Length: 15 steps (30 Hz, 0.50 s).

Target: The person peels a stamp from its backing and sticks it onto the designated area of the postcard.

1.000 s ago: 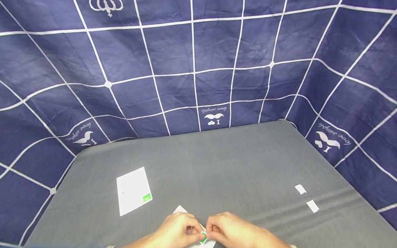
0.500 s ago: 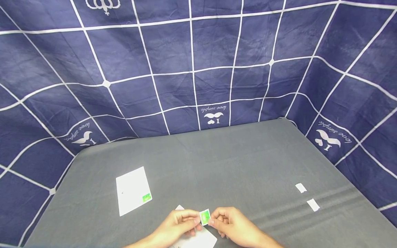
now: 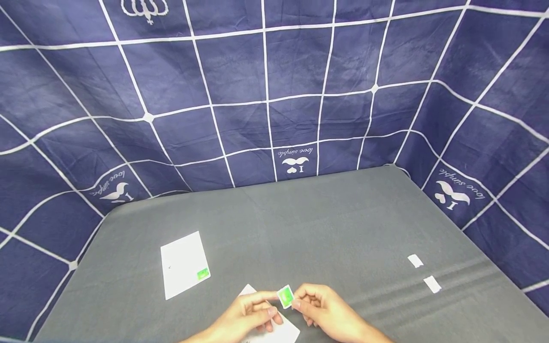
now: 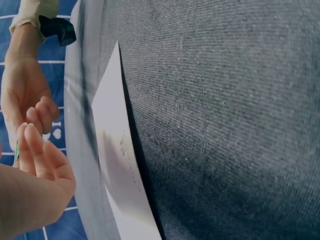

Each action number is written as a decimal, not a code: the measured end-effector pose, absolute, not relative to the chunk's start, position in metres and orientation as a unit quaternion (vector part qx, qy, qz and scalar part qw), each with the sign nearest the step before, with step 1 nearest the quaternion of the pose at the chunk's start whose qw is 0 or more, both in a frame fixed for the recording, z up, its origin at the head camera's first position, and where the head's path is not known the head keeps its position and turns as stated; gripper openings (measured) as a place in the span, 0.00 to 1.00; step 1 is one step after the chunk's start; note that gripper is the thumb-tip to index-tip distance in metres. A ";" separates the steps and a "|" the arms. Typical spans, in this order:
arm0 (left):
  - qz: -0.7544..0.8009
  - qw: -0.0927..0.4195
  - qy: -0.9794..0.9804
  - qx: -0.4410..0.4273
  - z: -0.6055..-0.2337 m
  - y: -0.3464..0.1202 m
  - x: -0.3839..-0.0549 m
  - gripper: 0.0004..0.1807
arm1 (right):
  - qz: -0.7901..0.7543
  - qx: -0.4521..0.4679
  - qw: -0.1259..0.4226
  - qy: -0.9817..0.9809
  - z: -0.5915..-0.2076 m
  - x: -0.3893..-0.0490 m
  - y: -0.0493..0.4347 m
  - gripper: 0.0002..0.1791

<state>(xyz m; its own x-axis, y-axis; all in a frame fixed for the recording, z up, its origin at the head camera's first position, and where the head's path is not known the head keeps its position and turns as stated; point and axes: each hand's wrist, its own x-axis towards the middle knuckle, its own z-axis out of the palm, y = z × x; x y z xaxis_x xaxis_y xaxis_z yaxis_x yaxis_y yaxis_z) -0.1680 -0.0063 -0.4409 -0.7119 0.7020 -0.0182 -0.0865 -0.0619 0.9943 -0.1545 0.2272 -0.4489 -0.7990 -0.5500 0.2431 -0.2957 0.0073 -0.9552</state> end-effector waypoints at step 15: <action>0.204 -0.046 0.945 0.252 -0.472 -0.012 -0.147 0.49 | -0.646 -0.305 0.088 0.694 -0.449 -0.155 0.231 0.06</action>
